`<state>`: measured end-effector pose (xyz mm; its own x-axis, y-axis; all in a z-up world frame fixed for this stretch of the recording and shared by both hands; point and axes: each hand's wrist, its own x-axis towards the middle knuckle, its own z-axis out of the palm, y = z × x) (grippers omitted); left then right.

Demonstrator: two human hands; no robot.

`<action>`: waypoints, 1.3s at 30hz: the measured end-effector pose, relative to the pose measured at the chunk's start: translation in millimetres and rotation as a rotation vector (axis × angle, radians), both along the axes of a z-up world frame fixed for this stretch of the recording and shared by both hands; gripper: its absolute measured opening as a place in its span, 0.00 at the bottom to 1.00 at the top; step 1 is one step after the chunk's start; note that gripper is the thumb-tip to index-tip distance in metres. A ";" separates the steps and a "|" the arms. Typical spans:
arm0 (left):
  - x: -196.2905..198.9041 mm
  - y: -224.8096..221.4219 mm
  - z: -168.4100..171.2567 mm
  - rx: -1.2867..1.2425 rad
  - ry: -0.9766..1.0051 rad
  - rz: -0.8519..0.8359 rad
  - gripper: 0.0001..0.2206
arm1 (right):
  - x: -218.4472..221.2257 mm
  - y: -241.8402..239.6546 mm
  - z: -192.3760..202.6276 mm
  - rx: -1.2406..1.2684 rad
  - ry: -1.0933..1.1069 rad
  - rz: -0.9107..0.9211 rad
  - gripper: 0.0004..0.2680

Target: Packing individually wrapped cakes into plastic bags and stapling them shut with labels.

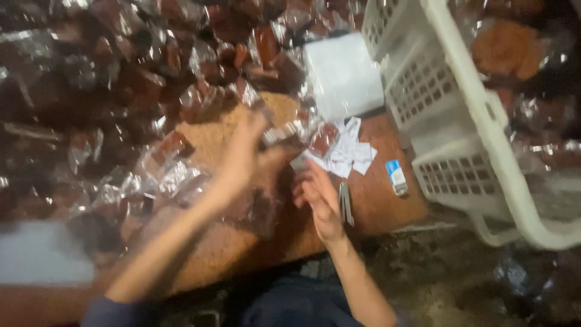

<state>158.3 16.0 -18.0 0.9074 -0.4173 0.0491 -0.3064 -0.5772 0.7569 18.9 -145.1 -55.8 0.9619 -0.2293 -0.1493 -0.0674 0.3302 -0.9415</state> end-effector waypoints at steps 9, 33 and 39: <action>-121.2 -6.1 12.9 -0.254 0.179 -0.116 0.20 | -16.6 16.5 55.7 0.226 0.191 -0.311 0.06; -186.8 -4.4 -91.9 0.194 -0.298 0.576 0.25 | -20.3 -16.1 30.8 -1.279 -0.131 0.370 0.18; -189.2 7.9 -87.7 -0.005 -0.267 0.563 0.17 | -11.2 -1.4 45.5 -0.838 -0.031 0.843 0.15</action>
<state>-30.9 23.9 -105.7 0.9445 0.1224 0.3050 -0.1350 -0.7015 0.6997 7.6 -146.5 -10.3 0.8569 0.4621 -0.2284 0.0582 -0.5270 -0.8479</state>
